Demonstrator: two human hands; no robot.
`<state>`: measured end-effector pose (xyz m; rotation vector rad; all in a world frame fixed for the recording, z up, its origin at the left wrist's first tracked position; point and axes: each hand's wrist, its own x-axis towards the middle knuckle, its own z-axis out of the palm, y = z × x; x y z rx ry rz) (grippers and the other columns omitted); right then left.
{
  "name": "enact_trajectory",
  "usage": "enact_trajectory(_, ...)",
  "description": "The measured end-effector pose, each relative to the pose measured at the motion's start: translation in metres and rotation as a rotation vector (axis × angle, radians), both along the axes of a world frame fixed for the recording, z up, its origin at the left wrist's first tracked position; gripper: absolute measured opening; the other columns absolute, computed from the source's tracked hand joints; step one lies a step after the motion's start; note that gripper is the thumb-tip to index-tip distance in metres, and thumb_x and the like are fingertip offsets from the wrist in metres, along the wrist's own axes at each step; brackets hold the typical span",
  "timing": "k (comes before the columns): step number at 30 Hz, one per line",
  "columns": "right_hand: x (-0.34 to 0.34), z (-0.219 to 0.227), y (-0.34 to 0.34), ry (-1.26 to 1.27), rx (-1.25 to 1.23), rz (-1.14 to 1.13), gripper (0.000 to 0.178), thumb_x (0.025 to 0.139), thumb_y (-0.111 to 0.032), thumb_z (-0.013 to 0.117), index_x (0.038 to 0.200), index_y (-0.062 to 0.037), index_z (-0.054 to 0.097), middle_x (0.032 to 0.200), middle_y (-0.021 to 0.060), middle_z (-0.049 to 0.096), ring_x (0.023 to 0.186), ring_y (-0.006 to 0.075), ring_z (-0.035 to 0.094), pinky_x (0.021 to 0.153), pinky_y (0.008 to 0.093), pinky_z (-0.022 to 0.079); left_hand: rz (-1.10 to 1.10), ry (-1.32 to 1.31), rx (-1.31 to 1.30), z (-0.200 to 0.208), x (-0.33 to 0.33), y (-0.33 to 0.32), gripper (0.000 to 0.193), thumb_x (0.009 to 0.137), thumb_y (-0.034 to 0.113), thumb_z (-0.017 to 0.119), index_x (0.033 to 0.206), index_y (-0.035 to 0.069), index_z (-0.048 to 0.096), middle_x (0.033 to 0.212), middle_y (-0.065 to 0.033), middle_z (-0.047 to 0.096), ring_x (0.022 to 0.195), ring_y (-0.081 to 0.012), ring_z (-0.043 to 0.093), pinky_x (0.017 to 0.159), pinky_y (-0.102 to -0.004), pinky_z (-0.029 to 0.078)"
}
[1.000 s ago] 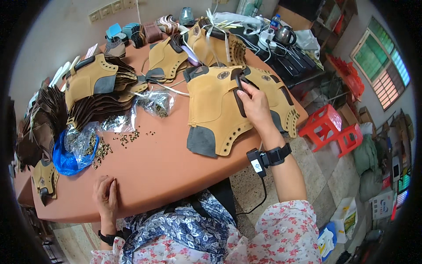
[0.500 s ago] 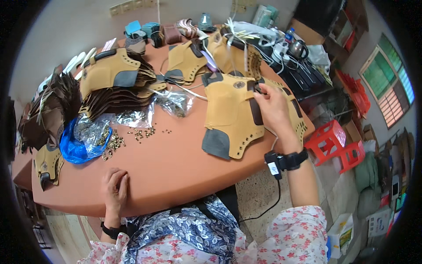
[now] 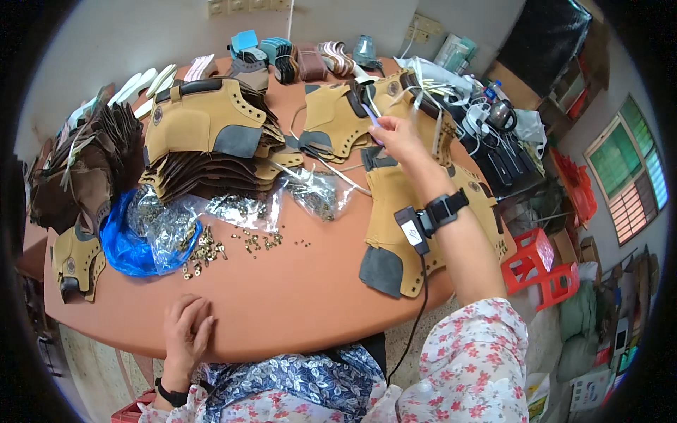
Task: Manually assembling leather boot upper components and attaching metal eyelets or decorative studs.
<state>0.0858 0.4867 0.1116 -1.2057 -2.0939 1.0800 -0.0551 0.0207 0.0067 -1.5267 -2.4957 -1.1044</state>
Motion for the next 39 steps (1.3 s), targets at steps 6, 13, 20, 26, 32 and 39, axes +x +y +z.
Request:
enact_trajectory(6, -0.042, -0.056, 0.056, -0.113, 0.026, -0.087, 0.066, 0.085, -0.031, 0.070, 0.139, -0.0011, 0.046, 0.120, 0.0161, 0.062, 0.102, 0.0249, 0.061, 0.083, 0.0379, 0.050, 0.013, -0.007, -0.082, 0.001, -0.006, -0.001, 0.033, 0.073, 0.008, 0.074, 0.105, 0.003, 0.067, 0.111, -0.0147, 0.057, 0.111, -0.0378, 0.051, 0.093, -0.0469, 0.042)
enact_trajectory(13, -0.060, -0.061, 0.079, -0.127, 0.007, -0.025, 0.068, 0.083, -0.026, 0.072, 0.139, 0.0006, 0.044, 0.121, 0.0147, 0.062, 0.109, 0.0232, 0.059, 0.091, 0.0345, 0.046, 0.005, -0.066, -0.080, 0.004, -0.010, -0.001, 0.031, 0.069, 0.005, 0.075, 0.099, 0.002, 0.067, 0.106, -0.0147, 0.058, 0.106, -0.0378, 0.052, 0.091, -0.0468, 0.042)
enact_trajectory(20, -0.065, -0.069, 0.100, -0.056, 0.072, -0.114, 0.052, 0.081, -0.023, 0.076, 0.123, -0.0004, 0.055, 0.108, 0.0085, 0.063, 0.094, 0.0166, 0.060, 0.078, 0.0303, 0.048, 0.023, -0.050, -0.057, 0.002, -0.010, 0.002, 0.033, 0.066, 0.005, 0.077, 0.098, 0.003, 0.067, 0.105, -0.0147, 0.058, 0.105, -0.0374, 0.053, 0.089, -0.0471, 0.043)
enact_trajectory(26, -0.075, -0.062, 0.092, -0.102, 0.060, -0.100, 0.040, 0.082, -0.021, 0.075, 0.113, -0.0045, 0.056, 0.097, 0.0018, 0.062, 0.083, 0.0122, 0.057, 0.070, 0.0290, 0.047, 0.026, -0.025, -0.045, 0.003, -0.011, 0.003, 0.032, 0.066, 0.005, 0.077, 0.096, 0.003, 0.067, 0.104, -0.0145, 0.058, 0.103, -0.0375, 0.054, 0.088, -0.0471, 0.043)
enact_trajectory(32, -0.074, -0.067, 0.097, -0.094, 0.269, 0.034, 0.041, 0.080, -0.029, 0.073, 0.108, -0.0001, 0.063, 0.099, 0.0142, 0.069, 0.089, 0.0220, 0.064, 0.079, 0.0348, 0.049, 0.028, -0.023, -0.043, 0.002, -0.011, 0.004, 0.032, 0.067, 0.006, 0.077, 0.097, 0.003, 0.067, 0.104, -0.0145, 0.058, 0.103, -0.0373, 0.055, 0.088, -0.0466, 0.043)
enact_trajectory(39, -0.087, -0.060, 0.079, -0.026, 0.269, 0.042, 0.048, 0.087, -0.033, 0.065, 0.119, 0.0020, 0.061, 0.110, 0.0187, 0.068, 0.103, 0.0281, 0.064, 0.088, 0.0363, 0.047, 0.053, -0.014, -0.064, 0.002, -0.009, 0.003, 0.032, 0.067, 0.006, 0.077, 0.097, 0.003, 0.067, 0.104, -0.0146, 0.058, 0.103, -0.0373, 0.055, 0.089, -0.0467, 0.043)
